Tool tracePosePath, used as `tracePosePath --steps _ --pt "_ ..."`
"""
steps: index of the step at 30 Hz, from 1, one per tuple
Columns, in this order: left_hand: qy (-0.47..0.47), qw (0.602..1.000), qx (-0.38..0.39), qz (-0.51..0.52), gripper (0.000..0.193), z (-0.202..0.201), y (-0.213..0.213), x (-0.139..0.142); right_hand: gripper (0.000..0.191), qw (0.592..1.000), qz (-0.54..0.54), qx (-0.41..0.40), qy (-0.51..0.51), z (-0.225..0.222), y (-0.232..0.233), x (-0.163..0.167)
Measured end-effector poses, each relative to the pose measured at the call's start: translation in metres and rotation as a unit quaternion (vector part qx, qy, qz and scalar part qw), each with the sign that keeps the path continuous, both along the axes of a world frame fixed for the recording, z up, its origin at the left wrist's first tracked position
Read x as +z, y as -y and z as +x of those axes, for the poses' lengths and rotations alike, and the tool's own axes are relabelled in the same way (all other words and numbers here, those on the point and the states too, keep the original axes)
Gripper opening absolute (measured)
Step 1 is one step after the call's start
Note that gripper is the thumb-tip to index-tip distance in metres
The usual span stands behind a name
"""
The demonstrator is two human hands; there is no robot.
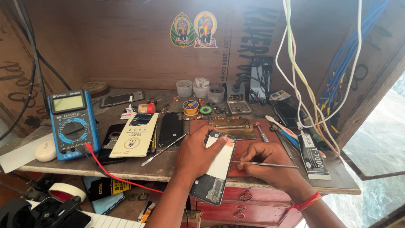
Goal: The person holds a disassembled smartphone in one hand and uses a metal pry tool to work along the inside of the phone's back housing, prying at the battery and adhesive. They reposition the phone and continue prying along its edge throughout the episode.
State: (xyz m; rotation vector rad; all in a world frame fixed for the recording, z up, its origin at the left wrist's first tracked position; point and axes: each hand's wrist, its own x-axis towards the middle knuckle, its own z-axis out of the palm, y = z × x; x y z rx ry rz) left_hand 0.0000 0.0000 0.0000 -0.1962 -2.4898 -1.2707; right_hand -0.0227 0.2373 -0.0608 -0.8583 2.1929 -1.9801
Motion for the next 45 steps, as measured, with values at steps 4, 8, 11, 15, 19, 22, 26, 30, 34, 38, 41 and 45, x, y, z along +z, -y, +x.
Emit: tracePosePath --steps 4,8,11,15,19,22,26,30,34,38,41,45 --pt "0.020 1.000 0.004 -0.001 0.042 0.001 -0.002 0.006 0.008 1.000 0.000 0.024 0.020 0.003 0.001 0.009" --pt "-0.004 1.000 -0.003 0.005 0.042 0.000 0.000 0.003 0.009 1.000 0.012 -0.016 0.018 0.005 0.006 0.010" --pt "-0.011 1.000 0.002 -0.002 0.042 0.001 0.001 0.000 0.011 0.999 0.028 -0.015 0.027 0.008 0.007 0.010" --pt "0.016 1.000 0.005 -0.003 0.042 0.000 0.000 0.002 0.010 1.000 0.010 -0.028 -0.002 0.007 0.008 0.012" --pt "0.004 1.000 0.006 -0.005 0.042 0.000 0.001 0.000 0.011 1.000 0.018 -0.012 0.002 0.008 0.008 0.010" --pt "-0.008 1.000 0.007 -0.007 0.042 0.001 0.002 0.001 0.011 1.000 0.023 -0.020 0.006 0.008 0.009 0.011" --pt "0.016 1.000 0.002 0.003 0.043 0.001 0.002 0.004 0.010 0.999 0.018 -0.027 0.017 0.008 0.011 0.014" --pt "0.032 0.999 0.009 0.001 0.043 0.003 0.003 0.004 0.011 1.000 0.021 -0.011 -0.005 0.010 0.011 0.012" --pt "0.015 1.000 0.004 0.001 0.043 0.001 0.001 0.003 0.010 1.000 0.017 -0.013 0.010 0.009 0.009 0.012" --pt "0.007 1.000 0.004 0.002 0.043 0.000 0.001 0.001 0.009 1.000 0.010 -0.001 0.029 0.008 0.008 0.012" --pt "-0.005 1.000 0.001 0.002 0.043 0.000 0.000 0.001 0.008 0.999 0.011 -0.020 0.035 0.008 0.009 0.011" --pt "0.017 1.000 0.008 0.000 0.043 0.000 -0.001 0.003 0.008 0.999 0.013 -0.035 0.010 0.007 0.008 0.012"
